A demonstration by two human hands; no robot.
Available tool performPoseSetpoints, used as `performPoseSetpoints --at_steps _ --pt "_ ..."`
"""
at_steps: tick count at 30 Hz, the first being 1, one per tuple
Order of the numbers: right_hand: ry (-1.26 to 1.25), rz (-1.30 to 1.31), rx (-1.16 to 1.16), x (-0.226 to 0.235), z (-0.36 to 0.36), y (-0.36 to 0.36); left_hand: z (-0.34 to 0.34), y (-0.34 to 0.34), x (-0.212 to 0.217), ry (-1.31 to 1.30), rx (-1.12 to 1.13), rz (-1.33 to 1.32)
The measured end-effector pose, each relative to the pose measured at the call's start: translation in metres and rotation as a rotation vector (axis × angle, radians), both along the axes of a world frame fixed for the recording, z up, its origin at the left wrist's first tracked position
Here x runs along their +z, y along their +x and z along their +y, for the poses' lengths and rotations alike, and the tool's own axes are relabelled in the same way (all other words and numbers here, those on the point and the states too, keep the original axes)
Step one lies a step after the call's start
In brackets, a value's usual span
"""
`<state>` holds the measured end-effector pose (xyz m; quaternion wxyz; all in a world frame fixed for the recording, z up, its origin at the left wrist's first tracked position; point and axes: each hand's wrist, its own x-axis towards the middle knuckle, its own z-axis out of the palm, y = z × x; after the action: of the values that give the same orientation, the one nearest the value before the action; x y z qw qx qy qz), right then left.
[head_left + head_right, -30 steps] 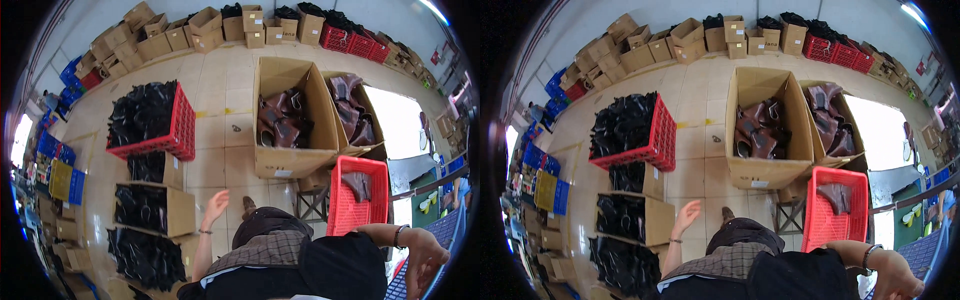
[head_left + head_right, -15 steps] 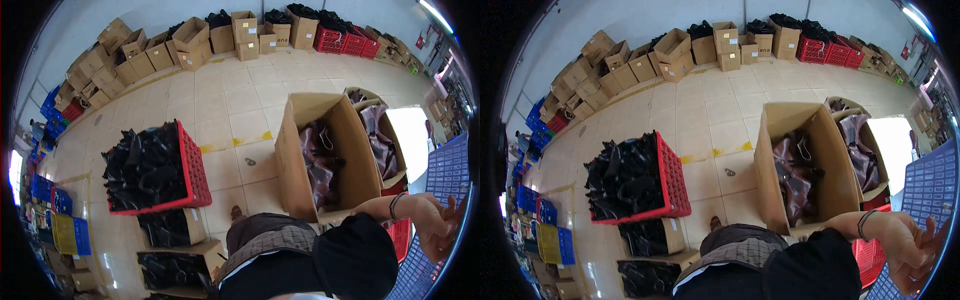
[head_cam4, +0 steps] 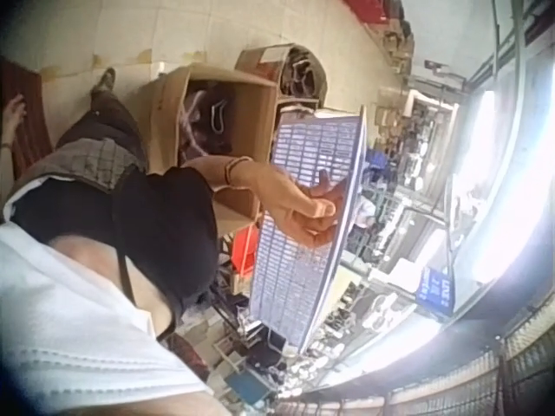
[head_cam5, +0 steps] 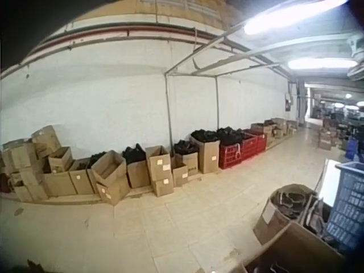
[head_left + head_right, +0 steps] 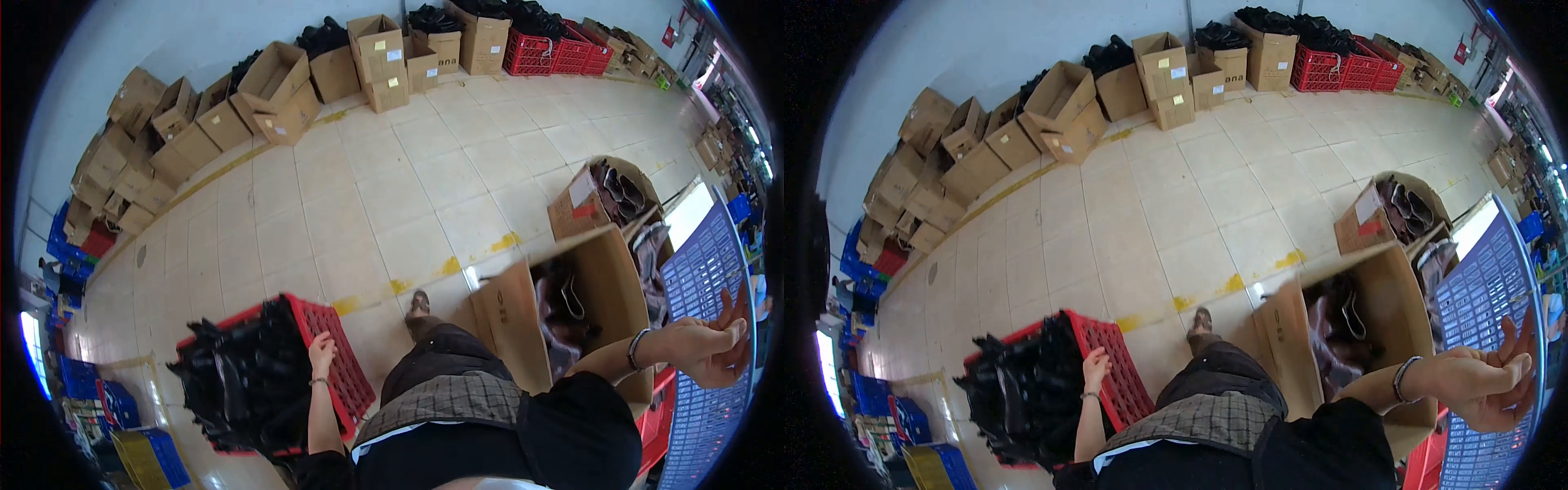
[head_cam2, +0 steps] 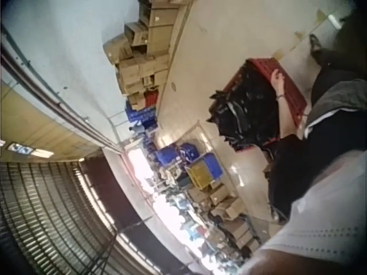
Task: Applying white glue to the edges and interior of leather boot components using a brush and moving them onto a conveyor belt.
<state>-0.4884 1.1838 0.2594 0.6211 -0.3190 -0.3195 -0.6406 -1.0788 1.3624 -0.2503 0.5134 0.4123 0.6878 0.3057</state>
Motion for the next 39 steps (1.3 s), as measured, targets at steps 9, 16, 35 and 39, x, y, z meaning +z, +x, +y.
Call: performPoseSetpoints --at_steps 9,16,35,39 --pt "-0.209 0.401 0.4 -0.011 0.29 0.075 0.106 0.053 -0.023 0.422 -1.123 0.902" --pt "-0.201 0.888 0.839 -0.082 0.484 0.215 0.248 0.134 -0.082 -0.232 -0.654 -0.116" --pt "-0.466 1.83 1.638 -0.441 1.024 0.614 1.147 0.593 0.103 0.264 -0.345 0.069" --pt "-0.5 1.991 1.281 -0.45 1.218 0.616 1.177 0.654 0.119 0.134 -0.447 0.094"
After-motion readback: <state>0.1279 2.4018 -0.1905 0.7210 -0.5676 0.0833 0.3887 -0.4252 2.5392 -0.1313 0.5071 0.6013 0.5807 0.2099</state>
